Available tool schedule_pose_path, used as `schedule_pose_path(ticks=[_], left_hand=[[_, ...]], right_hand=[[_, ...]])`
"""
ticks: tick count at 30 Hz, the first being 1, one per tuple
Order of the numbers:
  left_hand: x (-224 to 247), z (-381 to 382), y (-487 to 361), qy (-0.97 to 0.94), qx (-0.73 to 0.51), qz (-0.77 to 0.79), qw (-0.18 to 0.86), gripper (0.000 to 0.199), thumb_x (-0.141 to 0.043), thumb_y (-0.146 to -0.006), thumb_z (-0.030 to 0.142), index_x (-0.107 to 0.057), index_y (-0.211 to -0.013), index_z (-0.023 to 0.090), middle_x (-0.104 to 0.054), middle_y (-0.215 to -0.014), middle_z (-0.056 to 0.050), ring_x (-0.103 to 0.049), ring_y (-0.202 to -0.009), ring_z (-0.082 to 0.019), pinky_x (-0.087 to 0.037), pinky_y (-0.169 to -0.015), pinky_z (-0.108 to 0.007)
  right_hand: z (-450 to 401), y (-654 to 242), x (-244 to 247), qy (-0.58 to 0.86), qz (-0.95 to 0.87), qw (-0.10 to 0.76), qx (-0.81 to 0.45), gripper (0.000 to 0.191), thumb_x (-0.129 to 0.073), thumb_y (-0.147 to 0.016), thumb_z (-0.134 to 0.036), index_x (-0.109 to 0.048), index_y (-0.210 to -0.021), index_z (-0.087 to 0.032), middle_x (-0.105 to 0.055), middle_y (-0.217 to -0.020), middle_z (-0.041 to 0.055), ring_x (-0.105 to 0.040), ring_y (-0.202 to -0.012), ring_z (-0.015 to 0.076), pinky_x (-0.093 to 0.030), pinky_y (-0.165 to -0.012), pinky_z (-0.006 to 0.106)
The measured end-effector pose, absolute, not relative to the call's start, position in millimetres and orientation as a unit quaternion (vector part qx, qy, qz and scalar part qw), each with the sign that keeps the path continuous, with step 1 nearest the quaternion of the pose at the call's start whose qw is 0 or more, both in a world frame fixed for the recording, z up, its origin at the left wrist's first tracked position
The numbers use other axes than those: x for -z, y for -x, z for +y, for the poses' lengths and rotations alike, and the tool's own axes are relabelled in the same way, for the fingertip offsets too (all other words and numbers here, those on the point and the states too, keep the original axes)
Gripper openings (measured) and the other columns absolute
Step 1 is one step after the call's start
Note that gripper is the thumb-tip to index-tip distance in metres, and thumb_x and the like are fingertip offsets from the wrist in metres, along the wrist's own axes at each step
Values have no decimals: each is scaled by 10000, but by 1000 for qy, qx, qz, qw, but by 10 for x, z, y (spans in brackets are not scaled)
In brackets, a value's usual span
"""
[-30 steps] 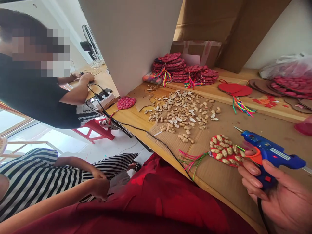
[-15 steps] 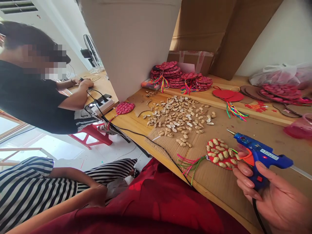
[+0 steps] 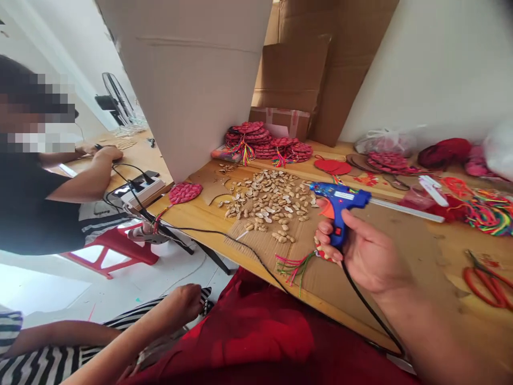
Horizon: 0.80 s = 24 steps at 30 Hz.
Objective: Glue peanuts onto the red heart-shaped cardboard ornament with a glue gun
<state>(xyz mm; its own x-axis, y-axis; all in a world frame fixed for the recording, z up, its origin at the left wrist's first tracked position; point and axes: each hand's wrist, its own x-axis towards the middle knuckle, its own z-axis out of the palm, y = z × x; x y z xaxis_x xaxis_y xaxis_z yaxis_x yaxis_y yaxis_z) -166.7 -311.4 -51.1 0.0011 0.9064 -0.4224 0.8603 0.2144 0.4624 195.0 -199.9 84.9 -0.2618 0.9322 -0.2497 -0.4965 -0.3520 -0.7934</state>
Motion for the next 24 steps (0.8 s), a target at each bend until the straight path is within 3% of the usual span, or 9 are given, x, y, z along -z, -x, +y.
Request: schedule_pose_path(ticks=[2,4,10,13,16,20,24], left_hand=[[338,-2943,1561,-661,-50,667,340,193,-656,-825,220,-555,-663,187,-551,-635,34,-525,-651,-156,-398,-631,-291],[81,-2754,1412,-691,-82,624,356,173,-668,-823,266,-558,-709,197,-593,-691,42,-521,-673,-137,-392,-638,-267],[-588,-2237,814,-683,-329,468,454,325,-783,-794,308,-677,-1077,189,-639,-729,30,-561,-667,-109,-434,-652,-234],[-707,-2087,558,-645,-412,423,485,248,-728,-850,353,-747,-1021,175,-664,-709,-4,-591,-640,-119,-481,-636,-247],[-755,-2024,389,-616,-486,400,475,212,-722,-859,335,-778,-986,175,-712,-735,-24,-626,-670,-133,-521,-673,-261],[-767,-2044,277,-577,-538,377,485,285,-761,-847,327,-763,-1088,176,-760,-937,-54,-656,-826,-145,-531,-778,-261],[-739,-2094,215,-532,-527,358,558,363,-785,-833,408,-730,-1085,154,-716,-987,-60,-627,-851,-138,-522,-741,-240]], right_hand=[[-1964,-1842,-919,349,-301,485,-743,285,-576,-909,-329,-614,-1170,-222,-582,-745,11,-538,-637,135,-378,-453,199],[-1936,-1754,-955,330,-318,490,-742,293,-586,-905,-304,-611,-1185,-220,-605,-784,11,-568,-689,135,-411,-496,204],[-1867,-1600,-899,309,-437,499,-681,300,-710,-817,-246,-626,-1105,-258,-679,-971,14,-636,-872,165,-464,-585,242],[-1855,-1541,-874,330,-523,508,-599,273,-718,-831,-289,-610,-1079,-247,-675,-1076,33,-645,-959,181,-515,-667,282],[-1870,-1470,-870,346,-559,524,-541,406,-707,-838,-288,-564,-1217,-268,-669,-1138,44,-645,-1056,208,-563,-842,377],[-1911,-1346,-852,316,-551,547,-545,602,-688,-854,-279,-459,-1409,-313,-635,-1330,54,-593,-1263,225,-429,-1139,482],[-1933,-1192,-790,249,-515,558,-601,611,-652,-898,-300,-415,-1459,-343,-533,-1517,30,-441,-1449,200,-292,-1246,467]])
